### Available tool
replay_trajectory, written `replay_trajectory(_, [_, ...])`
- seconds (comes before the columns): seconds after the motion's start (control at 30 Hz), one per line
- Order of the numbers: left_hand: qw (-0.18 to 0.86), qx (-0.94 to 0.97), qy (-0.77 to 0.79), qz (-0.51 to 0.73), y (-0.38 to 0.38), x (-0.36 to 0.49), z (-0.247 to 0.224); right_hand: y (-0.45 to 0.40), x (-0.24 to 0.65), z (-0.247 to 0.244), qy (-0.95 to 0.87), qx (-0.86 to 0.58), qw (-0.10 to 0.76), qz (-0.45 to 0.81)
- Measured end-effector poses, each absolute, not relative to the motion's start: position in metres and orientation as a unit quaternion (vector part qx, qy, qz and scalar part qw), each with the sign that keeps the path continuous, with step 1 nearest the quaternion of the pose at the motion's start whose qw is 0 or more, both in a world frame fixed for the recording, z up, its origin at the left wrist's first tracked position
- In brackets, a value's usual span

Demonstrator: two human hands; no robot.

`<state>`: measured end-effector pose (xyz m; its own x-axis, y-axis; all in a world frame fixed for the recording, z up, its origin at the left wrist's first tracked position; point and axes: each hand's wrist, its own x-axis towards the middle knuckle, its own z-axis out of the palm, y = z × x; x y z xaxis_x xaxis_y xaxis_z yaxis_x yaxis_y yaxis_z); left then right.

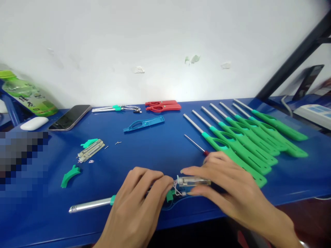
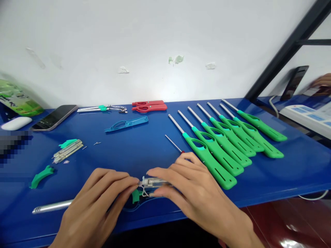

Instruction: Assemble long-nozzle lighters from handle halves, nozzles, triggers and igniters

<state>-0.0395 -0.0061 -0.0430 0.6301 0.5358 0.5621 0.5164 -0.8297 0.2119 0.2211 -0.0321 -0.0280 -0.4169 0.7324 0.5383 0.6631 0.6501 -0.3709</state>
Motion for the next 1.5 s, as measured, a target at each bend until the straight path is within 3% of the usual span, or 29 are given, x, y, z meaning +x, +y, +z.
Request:
replay_trajectory(0.37, [-0.018,0.899,0.313,0.306,-0.016,-0.050,-0.048,-0.033,0.230,-0.031,-0.837,-0.460,0.295,0.035])
replay_trajectory(0.7, [-0.028,0.905,0.314,0.287,-0.022,-0.060,-0.055,-0.032,0.224,-0.032,-0.829,-0.459,0.317,-0.018])
replay_trajectory(1.3, [-0.092,0.925,0.299,0.217,-0.027,-0.069,-0.063,-0.037,0.230,-0.034,-0.852,-0.449,0.268,0.019])
replay_trajectory(1.5, [-0.069,0.922,0.307,0.225,-0.024,-0.058,-0.052,-0.043,0.227,-0.030,-0.847,-0.475,0.238,0.020])
